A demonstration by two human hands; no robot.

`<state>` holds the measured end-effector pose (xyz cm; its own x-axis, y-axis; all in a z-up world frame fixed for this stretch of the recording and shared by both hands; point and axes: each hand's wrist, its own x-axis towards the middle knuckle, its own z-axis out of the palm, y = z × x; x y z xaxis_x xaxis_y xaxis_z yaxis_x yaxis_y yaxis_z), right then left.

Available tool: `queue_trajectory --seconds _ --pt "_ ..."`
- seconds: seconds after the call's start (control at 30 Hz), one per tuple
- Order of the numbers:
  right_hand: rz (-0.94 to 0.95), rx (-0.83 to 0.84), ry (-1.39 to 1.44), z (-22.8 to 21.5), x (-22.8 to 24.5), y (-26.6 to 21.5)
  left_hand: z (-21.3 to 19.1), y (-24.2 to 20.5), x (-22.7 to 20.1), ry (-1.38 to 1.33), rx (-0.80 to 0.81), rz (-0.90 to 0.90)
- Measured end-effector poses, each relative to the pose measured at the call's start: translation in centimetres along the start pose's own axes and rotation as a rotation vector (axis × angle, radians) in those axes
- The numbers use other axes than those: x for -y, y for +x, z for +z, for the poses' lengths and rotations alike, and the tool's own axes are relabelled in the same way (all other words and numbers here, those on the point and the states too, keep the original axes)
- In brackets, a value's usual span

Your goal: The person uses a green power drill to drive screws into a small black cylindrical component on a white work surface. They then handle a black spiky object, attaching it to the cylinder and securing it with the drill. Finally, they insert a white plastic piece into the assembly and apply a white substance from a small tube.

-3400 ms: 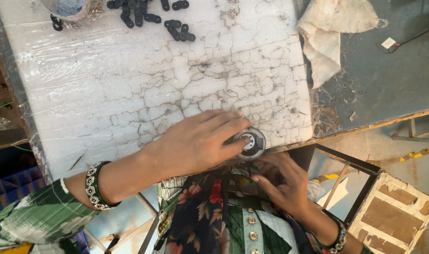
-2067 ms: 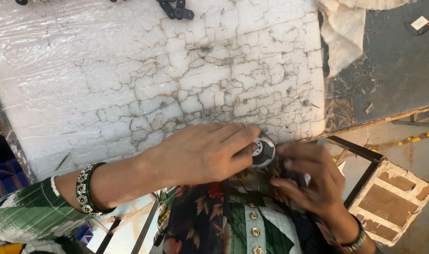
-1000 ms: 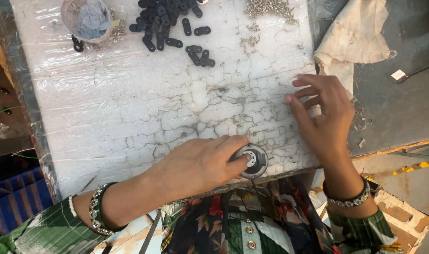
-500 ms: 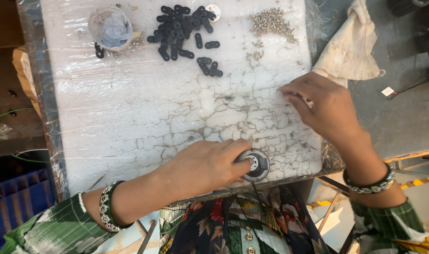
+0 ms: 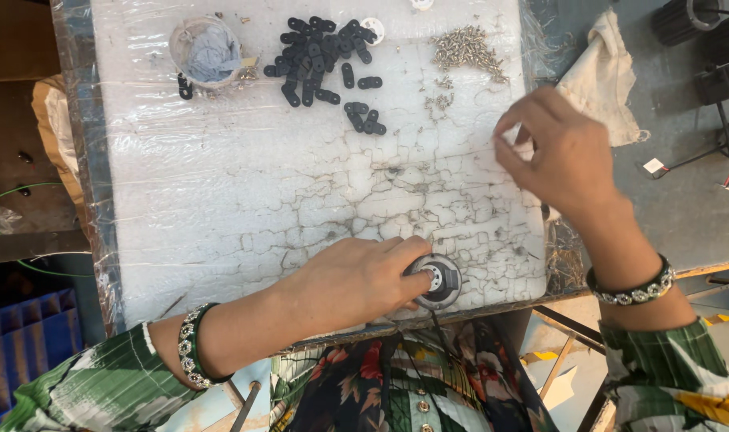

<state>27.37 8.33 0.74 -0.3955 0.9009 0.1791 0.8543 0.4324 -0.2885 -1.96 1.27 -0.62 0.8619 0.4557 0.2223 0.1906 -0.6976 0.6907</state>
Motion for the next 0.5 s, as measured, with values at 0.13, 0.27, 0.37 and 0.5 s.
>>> queue_trajectory --seconds 0.13,0.27,0.37,0.5 --pt "-0.100 -0.103 0.022 0.5 1.4 1.2 0.0 0.0 0.0 0.028 0.010 -0.010" --pt "-0.286 -0.116 -0.060 2.7 3.5 2.9 -0.1 0.0 -0.1 0.037 0.006 -0.010" --pt "-0.388 -0.102 -0.180 2.9 4.0 3.7 -0.3 0.0 -0.2 0.040 0.018 -0.012" --pt "-0.427 -0.089 -0.213 2.9 3.7 4.6 -0.4 -0.1 -0.1 0.037 0.028 -0.008"
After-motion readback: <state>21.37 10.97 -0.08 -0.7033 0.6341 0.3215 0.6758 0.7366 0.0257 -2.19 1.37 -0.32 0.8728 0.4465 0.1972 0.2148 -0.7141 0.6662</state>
